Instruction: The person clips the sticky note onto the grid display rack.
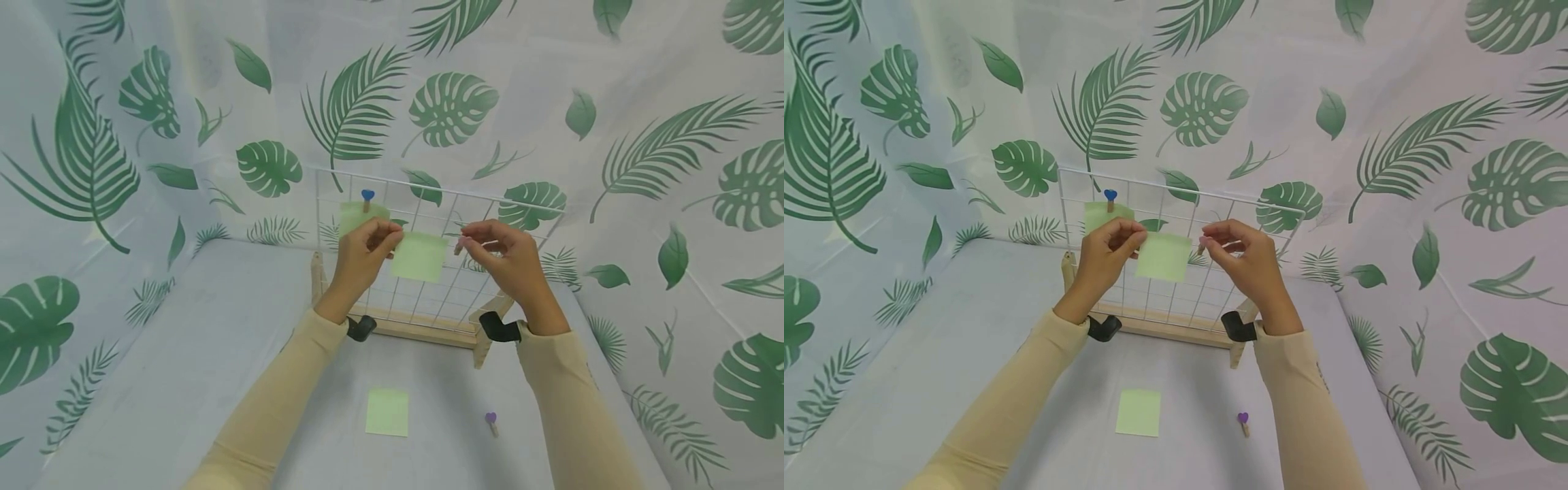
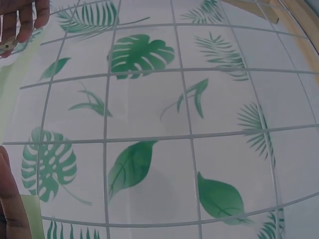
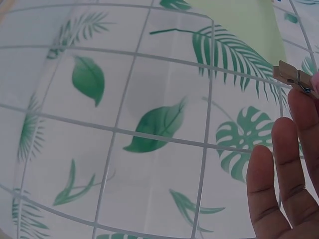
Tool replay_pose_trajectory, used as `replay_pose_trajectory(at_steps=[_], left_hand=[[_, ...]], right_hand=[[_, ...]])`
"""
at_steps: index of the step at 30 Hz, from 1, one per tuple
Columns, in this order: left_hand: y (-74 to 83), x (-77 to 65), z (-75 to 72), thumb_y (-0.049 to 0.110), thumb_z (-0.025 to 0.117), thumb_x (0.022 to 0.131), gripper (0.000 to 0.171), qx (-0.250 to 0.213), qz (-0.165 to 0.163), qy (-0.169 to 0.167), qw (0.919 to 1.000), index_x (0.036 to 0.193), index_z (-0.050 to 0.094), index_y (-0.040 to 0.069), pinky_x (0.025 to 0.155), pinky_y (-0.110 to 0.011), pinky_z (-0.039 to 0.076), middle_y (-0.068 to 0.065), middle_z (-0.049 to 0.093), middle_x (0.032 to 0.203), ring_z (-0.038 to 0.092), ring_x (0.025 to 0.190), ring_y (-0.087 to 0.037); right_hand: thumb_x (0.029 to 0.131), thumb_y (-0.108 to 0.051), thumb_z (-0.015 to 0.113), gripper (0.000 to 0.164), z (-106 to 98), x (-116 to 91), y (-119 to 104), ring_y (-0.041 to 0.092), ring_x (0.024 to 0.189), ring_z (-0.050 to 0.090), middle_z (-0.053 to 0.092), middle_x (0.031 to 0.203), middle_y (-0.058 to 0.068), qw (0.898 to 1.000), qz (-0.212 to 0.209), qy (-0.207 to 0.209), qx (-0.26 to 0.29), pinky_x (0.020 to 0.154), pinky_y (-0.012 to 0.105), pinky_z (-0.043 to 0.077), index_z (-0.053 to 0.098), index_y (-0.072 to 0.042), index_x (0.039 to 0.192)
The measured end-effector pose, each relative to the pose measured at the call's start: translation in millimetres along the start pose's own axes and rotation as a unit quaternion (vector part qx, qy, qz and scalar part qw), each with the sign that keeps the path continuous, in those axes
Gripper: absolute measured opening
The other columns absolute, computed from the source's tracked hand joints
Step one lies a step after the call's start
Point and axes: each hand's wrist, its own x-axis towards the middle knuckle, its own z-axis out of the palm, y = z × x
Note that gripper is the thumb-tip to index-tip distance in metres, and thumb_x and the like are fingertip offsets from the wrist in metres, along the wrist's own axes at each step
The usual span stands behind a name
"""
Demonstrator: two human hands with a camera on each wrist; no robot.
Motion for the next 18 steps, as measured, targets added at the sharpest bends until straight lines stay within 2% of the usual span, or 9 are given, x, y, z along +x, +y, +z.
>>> replay_pose_trajectory(at_steps=[18], left_hand=[[1.1,10.1,6.2,0.011,0.073,0.105,0.016,0.002,0.006,0.015,0.9999,0.112,0.073,-0.003,0.072,-0.026,0.063,-0.015,0.078,0.098,0.073,0.078,-0.027]], right_hand=[[0.100,0.002,0.073,0.013,-2.5,9.7,-5.1,-0.007,0.092,0.063,0.077,0.106,0.024,1.000,-0.003,0.011,-0.013,0.084,0.012,0.052,0.074,0.009,0.112]])
